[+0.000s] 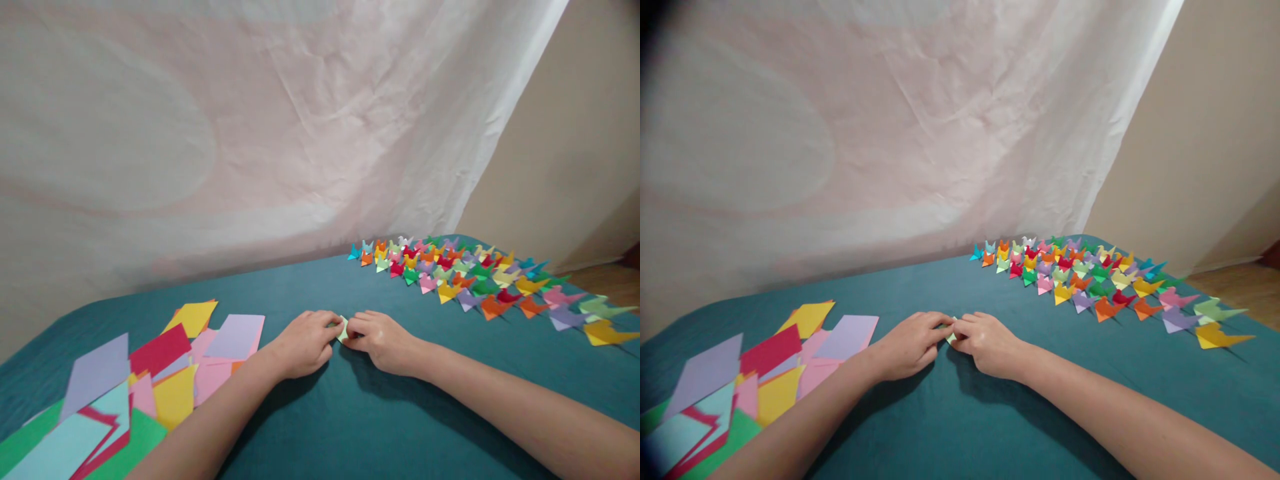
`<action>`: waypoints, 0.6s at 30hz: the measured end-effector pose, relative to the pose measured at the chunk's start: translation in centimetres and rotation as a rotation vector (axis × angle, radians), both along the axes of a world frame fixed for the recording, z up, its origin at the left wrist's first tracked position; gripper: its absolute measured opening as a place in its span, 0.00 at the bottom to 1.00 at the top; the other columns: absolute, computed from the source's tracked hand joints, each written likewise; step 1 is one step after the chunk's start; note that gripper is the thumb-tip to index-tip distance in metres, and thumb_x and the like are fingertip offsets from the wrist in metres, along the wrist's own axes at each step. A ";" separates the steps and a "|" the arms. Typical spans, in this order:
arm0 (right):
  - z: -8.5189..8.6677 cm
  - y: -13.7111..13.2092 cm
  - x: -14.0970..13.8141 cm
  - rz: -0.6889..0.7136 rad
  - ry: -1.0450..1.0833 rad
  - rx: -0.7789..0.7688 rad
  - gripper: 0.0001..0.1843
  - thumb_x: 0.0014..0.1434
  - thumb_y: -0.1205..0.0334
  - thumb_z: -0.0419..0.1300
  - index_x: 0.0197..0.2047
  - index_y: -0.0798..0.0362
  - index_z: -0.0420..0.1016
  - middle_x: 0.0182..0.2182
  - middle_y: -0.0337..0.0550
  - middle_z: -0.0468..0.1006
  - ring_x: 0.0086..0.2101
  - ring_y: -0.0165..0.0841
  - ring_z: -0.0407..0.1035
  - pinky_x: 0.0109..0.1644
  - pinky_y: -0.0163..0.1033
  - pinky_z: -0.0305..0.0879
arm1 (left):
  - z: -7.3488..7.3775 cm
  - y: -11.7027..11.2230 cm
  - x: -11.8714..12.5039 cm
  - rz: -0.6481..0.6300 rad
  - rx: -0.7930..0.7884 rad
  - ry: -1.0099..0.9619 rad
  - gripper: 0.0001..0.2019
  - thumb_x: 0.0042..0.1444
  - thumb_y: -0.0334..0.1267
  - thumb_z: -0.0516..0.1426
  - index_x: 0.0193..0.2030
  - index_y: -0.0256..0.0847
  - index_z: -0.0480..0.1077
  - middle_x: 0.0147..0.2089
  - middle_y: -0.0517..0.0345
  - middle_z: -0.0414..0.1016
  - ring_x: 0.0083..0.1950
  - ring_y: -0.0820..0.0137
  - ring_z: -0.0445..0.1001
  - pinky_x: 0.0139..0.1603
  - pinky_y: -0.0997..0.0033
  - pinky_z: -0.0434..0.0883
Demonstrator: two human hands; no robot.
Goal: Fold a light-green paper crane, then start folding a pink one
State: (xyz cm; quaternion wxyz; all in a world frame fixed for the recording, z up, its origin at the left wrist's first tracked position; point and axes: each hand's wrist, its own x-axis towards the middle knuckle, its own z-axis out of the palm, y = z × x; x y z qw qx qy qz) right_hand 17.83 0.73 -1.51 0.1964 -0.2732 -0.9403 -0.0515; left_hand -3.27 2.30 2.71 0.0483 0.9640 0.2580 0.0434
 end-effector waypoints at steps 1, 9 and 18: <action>-0.1 0.0 0.0 0.003 0.006 -0.005 0.10 0.62 0.67 0.53 0.37 0.52 0.76 0.33 0.41 0.72 0.35 0.32 0.61 0.36 0.38 0.52 | 0.0 0.0 0.0 0.000 0.001 0.000 0.21 0.53 0.27 0.49 0.54 0.43 0.64 0.55 0.52 0.66 0.56 0.63 0.64 0.56 0.61 0.62; -0.8 0.1 0.1 -0.048 0.078 -0.015 0.11 0.64 0.65 0.53 0.39 0.49 0.77 0.32 0.41 0.72 0.34 0.32 0.62 0.37 0.37 0.54 | 0.0 0.0 -0.1 -0.007 0.007 0.013 0.19 0.53 0.28 0.50 0.52 0.41 0.65 0.56 0.51 0.66 0.56 0.63 0.65 0.56 0.61 0.63; -0.7 0.9 0.7 -0.239 0.055 -0.003 0.12 0.63 0.66 0.54 0.37 0.48 0.79 0.31 0.42 0.72 0.33 0.32 0.61 0.35 0.36 0.54 | 0.2 0.0 -0.1 -0.009 -0.010 0.018 0.21 0.54 0.28 0.50 0.55 0.40 0.64 0.58 0.51 0.66 0.57 0.62 0.66 0.57 0.61 0.63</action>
